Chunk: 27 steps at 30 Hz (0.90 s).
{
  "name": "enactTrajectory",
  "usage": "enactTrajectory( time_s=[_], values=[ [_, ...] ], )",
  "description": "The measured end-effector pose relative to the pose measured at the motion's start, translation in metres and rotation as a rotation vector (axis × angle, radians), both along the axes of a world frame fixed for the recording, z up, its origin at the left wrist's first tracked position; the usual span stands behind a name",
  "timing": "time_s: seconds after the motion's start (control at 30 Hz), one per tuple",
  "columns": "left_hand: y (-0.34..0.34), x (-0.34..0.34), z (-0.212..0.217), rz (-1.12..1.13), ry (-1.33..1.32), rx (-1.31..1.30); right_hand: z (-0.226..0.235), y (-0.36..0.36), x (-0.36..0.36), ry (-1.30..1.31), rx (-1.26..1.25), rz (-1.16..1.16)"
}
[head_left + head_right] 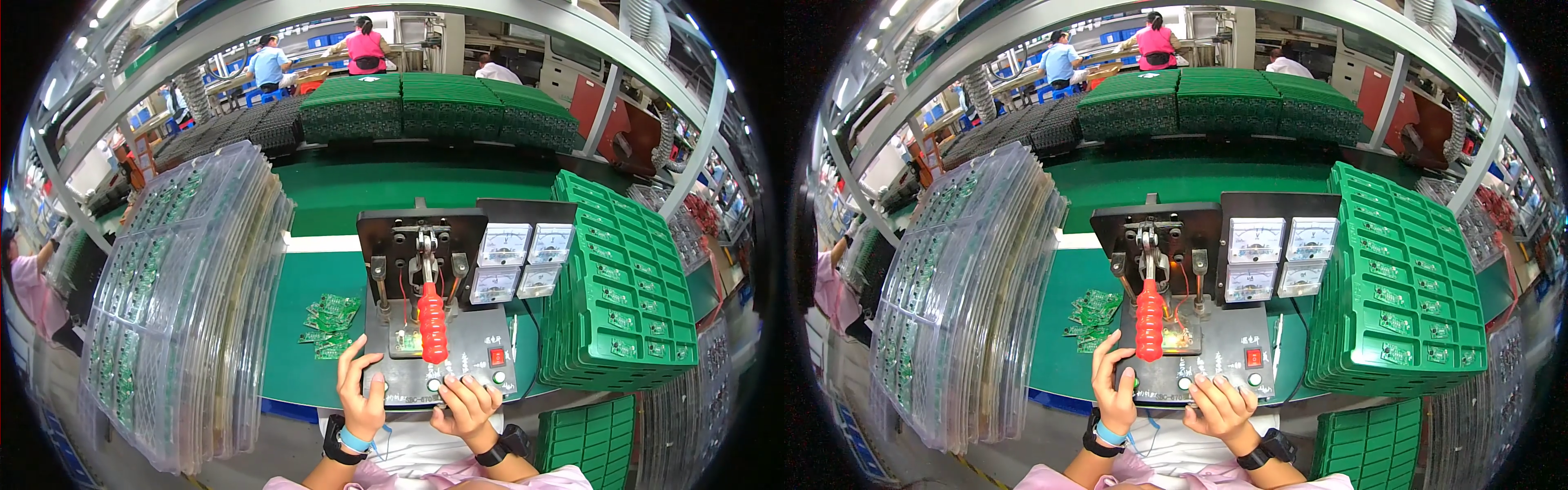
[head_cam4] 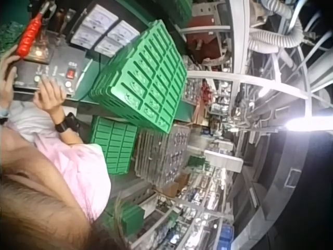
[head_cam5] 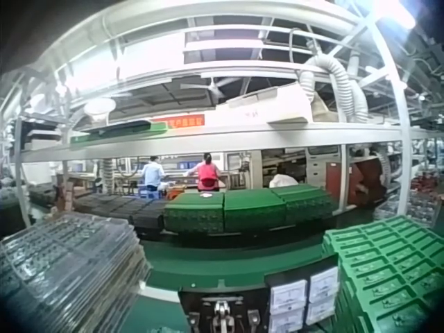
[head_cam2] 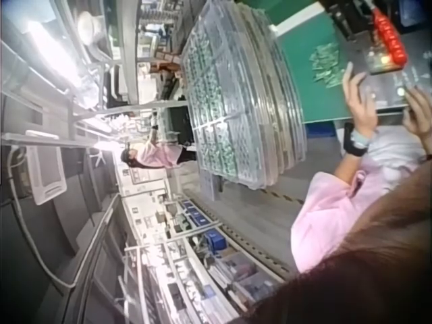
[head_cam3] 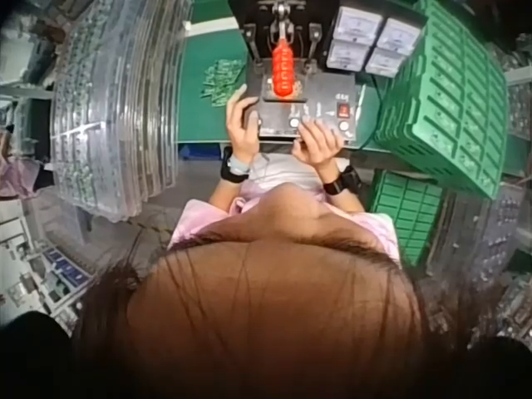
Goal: The person picks up a circuit board from a pile, places it onto a testing machine, and pulls down a red lever. After pressing buttons on the machine, the person lifts the lever, removes the circuit board, and places it into a green tray.
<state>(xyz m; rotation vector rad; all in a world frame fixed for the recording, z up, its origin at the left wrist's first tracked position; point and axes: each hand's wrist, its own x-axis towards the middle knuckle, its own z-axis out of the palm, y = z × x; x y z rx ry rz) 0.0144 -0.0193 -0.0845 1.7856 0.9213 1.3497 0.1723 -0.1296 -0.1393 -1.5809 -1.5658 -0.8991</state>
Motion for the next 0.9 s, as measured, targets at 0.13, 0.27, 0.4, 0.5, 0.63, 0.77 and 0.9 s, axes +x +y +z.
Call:
enactTrajectory(
  time_s=[0.13,0.27,0.4,0.5,0.63,0.77,0.9],
  values=[
    [0.0001,-0.0002,-0.0004,-0.004,-0.004,-0.004,-0.0002,0.0001,0.0003,-0.023,-0.004,-0.007],
    [0.0004,-0.0003,-0.001,-0.007,-0.003,0.003,-0.0006,-0.0002,-0.0001,-0.007,-0.007,-0.013],
    [0.0002,-0.0006,-0.0015,-0.007,-0.004,0.003,-0.0014,-0.0004,-0.0002,-0.004,-0.007,-0.012],
    [0.0001,-0.0009,-0.001,-0.006,0.0,0.007,-0.002,-0.0003,0.0,-0.007,-0.008,-0.017],
    [-0.0001,-0.0009,-0.0002,-0.004,0.005,0.002,-0.0028,-0.0001,0.0003,-0.004,-0.012,-0.012],
    [0.0,-0.0006,-0.0002,-0.008,0.002,0.008,-0.0028,-0.0003,0.0004,-0.002,-0.01,-0.009],
    [0.0004,-0.0005,-0.0007,-0.005,0.004,0.01,-0.0022,-0.0001,0.0001,-0.007,-0.006,-0.011]
  ],
)
